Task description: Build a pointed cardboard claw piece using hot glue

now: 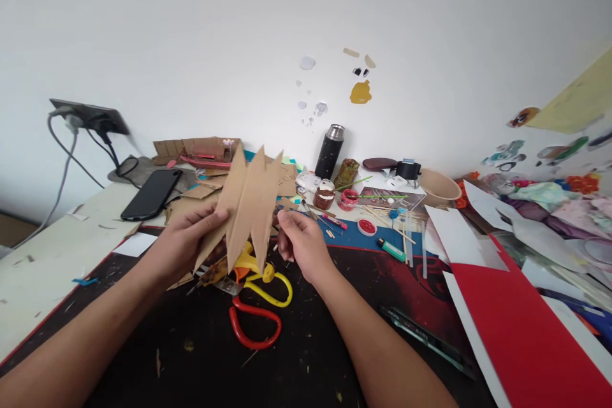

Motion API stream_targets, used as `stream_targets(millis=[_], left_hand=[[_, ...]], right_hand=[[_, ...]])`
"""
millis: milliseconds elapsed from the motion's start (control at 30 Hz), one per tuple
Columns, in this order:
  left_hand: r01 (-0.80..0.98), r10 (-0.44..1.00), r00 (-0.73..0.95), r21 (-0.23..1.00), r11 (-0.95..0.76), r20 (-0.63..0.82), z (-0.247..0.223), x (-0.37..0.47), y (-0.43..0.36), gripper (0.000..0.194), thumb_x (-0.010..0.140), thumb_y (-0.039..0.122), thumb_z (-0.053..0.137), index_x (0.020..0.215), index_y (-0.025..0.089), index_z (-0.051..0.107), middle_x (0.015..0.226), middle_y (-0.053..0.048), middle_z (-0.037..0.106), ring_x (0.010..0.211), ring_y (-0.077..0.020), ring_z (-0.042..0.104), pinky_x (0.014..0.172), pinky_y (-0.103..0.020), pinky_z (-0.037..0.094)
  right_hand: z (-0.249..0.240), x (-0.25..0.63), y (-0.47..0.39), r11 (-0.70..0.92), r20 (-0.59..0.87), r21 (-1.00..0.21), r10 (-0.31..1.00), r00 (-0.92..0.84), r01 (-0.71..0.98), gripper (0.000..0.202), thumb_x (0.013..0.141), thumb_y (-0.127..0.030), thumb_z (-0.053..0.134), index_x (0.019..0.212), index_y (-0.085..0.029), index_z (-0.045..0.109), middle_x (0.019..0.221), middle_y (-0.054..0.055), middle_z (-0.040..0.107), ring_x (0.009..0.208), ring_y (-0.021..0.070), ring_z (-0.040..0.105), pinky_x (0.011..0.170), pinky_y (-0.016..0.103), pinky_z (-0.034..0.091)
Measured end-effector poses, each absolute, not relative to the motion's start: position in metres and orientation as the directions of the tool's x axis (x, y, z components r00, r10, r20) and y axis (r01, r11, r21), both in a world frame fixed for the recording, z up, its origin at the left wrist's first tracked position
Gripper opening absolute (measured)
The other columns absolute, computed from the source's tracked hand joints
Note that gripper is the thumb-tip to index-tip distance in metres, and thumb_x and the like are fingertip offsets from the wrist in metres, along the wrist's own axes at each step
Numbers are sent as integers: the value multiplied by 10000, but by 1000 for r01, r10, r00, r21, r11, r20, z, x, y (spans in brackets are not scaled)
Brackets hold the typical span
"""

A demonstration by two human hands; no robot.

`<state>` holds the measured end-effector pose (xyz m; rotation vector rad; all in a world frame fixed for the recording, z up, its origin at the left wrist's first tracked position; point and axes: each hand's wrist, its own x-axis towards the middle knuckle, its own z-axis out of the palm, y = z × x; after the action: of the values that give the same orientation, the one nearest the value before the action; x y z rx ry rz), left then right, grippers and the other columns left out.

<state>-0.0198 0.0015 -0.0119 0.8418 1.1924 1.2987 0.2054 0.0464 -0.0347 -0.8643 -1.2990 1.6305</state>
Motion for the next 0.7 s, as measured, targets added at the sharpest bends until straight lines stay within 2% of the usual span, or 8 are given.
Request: stream_targets(millis=[67,133,200,267,367,467,633,700], left_hand=[[-274,976,-182,959,65,-118,-10,-20,3,595,554,597,1096,911,210,818,749,-28,800,536,-155,643,468,-237,537],[-207,969,-244,978,-21,-31,-10,-19,2,650,586,627,1073,1026,226,811,894,-43,839,647,-178,694,578,-260,594],[-2,942,-312,992,-129,121,-12,-20,-2,646,709,672,988,1140,235,785,962,-50,836,753,-219,727,673,-299,619],[270,897,-340,943,-195,283,-15,-20,-8,568,878,663,841,1247,241,749,1006,-51,820,822,-247,734,734,-329,615],[615,827,-311,763,-201,469,-20,-23,-14,418,1011,531,675,1313,249,735,1123,-74,821,921,-270,752,838,-352,595],[831,776,-198,522,-191,599,-21,-24,-13,381,1019,461,629,1302,266,794,1099,-90,830,981,-287,768,865,-341,571],[945,769,-1,252,-207,639,-22,-25,-8,447,1056,449,572,1403,355,838,1000,-103,824,817,-256,724,607,-314,425],[955,789,60,194,-223,612,-24,-27,-9,450,1066,446,550,1401,390,846,989,-104,821,774,-252,701,579,-320,395]], right_hand=[[-34,206,47,-87,-6,-976,927,-375,-199,676,827,-878,766,912,-209,713,505,-79,538,391,101,450,387,227,244],[-33,206,47,-75,-2,-978,936,-352,-194,675,832,-867,765,942,-202,732,519,-80,541,395,101,450,389,233,247],[-32,205,48,-54,11,-980,944,-328,-189,661,838,-856,764,935,-203,736,527,-81,536,399,102,447,389,238,251],[-33,205,48,-34,25,-983,951,-310,-182,645,846,-847,761,924,-207,731,524,-84,527,400,103,439,391,241,261],[-34,204,46,-3,52,-983,954,-296,-182,611,863,-813,773,943,-210,716,534,-89,533,405,101,438,398,239,286],[-33,202,42,31,92,-982,942,-323,-188,569,889,-761,790,1027,-214,719,580,-85,566,422,99,461,415,234,330],[-27,199,31,15,100,-983,881,-463,-184,650,867,-741,840,1249,-236,692,660,-95,597,438,103,526,432,223,410],[-26,198,28,-11,86,-983,858,-507,-184,676,854,-778,833,1228,-236,683,685,-89,614,431,103,544,427,225,438]])
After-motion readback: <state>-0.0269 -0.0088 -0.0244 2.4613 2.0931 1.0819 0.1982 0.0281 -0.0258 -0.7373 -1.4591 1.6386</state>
